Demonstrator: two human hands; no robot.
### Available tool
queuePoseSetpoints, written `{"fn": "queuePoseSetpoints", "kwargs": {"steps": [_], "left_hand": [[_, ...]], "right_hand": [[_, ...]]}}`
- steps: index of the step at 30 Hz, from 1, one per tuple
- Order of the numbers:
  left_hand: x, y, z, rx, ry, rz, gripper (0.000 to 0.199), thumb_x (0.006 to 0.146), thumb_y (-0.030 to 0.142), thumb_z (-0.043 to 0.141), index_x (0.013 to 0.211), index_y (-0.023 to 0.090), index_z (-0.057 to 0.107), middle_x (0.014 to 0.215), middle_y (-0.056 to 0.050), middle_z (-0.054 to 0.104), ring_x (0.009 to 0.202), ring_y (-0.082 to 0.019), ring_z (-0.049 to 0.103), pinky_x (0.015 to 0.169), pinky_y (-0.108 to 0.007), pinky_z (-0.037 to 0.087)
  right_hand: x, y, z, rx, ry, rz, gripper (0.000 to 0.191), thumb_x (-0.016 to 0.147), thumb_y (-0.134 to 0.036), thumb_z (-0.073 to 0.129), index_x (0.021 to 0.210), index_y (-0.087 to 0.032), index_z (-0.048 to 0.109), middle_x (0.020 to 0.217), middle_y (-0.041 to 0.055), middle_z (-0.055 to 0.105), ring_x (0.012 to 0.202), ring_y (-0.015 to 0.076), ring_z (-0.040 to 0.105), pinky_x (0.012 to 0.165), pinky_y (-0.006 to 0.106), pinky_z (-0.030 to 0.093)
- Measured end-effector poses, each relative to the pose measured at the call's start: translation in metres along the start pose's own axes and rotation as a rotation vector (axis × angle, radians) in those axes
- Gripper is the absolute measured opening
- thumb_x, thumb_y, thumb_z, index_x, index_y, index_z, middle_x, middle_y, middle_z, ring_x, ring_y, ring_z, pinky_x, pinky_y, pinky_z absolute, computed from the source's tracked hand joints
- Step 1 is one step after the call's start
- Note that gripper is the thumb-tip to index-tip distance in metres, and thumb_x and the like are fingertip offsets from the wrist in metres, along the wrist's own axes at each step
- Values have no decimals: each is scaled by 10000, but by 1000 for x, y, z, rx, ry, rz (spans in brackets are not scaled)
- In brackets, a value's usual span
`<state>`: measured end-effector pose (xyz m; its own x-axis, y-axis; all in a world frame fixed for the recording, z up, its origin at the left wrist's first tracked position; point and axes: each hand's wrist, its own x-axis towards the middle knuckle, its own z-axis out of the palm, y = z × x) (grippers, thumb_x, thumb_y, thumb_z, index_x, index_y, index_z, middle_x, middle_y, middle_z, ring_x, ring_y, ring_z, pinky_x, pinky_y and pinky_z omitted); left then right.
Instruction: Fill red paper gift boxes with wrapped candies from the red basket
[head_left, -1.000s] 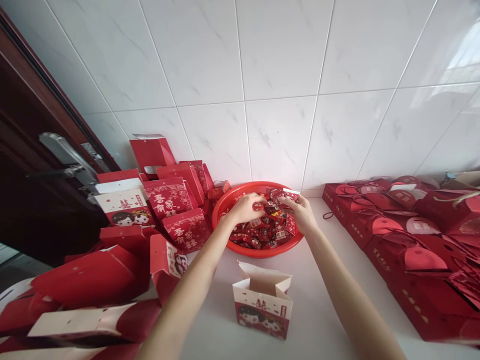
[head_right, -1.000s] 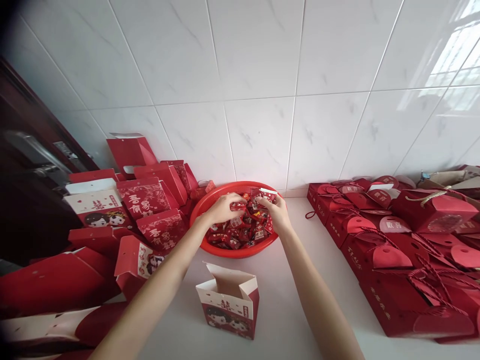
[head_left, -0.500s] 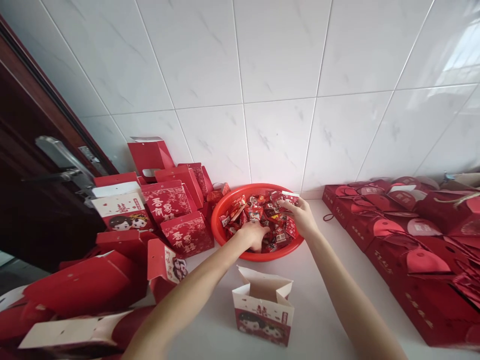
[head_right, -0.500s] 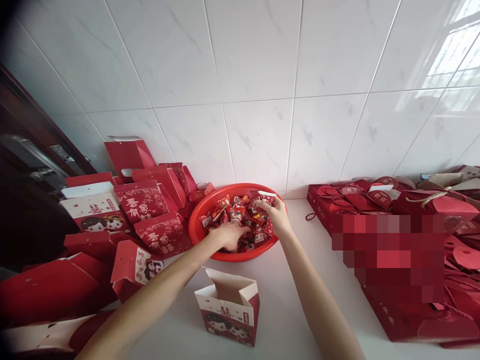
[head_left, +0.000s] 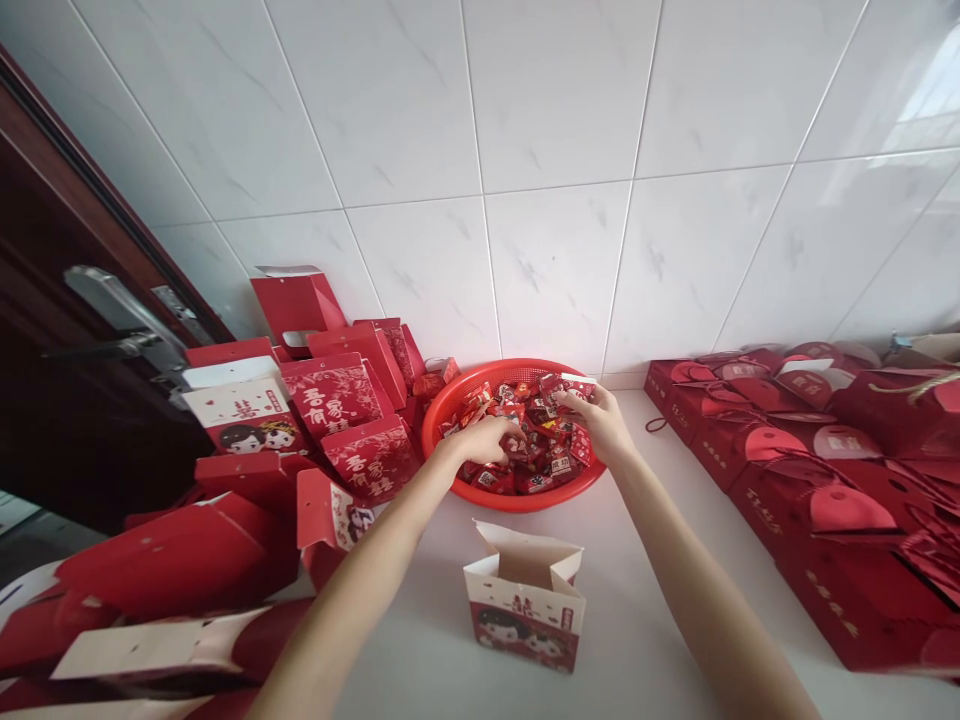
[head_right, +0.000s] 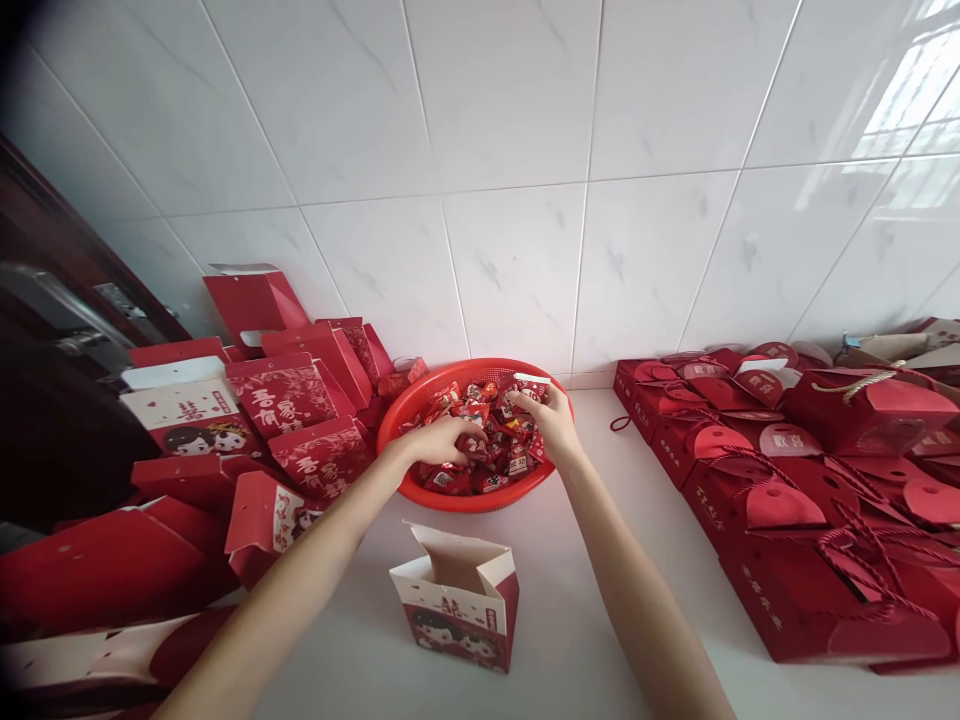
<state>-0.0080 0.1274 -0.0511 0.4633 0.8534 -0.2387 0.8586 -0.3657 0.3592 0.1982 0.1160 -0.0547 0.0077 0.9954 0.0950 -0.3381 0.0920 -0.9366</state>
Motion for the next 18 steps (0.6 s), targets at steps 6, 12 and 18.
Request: {"fn": "queuePoseSetpoints", "kwargs": {"steps": [6,12,18], "left_hand": [[3,-5,3,-124,190,58,558,734,103,699,1274,242,709,1389,-52,670,1323,-286,590,1147,-378,420],[7,-10,6,-347,358,75,509,790,138,677,1295,196,696,1353,-70,692,1298,-280,616,1134,-401,450],[9,-8,5,-586,428,131,403,829,136,639,1221,177,721,1234,-76,752,1120,-258,709,995,-391,556]], "right_hand": [[1,3,-1,13,-21,5,410,547,-406,898,851,-202,714,848,32,759,782,215,714,705,331,564],[1,2,0,56,-17,0,427,527,-401,913,845,-202,709,842,27,762,768,214,717,674,326,578],[0,0,-2,61,-27,5,442,544,-450,904,857,-208,707,886,28,749,774,196,701,650,306,586]]}}
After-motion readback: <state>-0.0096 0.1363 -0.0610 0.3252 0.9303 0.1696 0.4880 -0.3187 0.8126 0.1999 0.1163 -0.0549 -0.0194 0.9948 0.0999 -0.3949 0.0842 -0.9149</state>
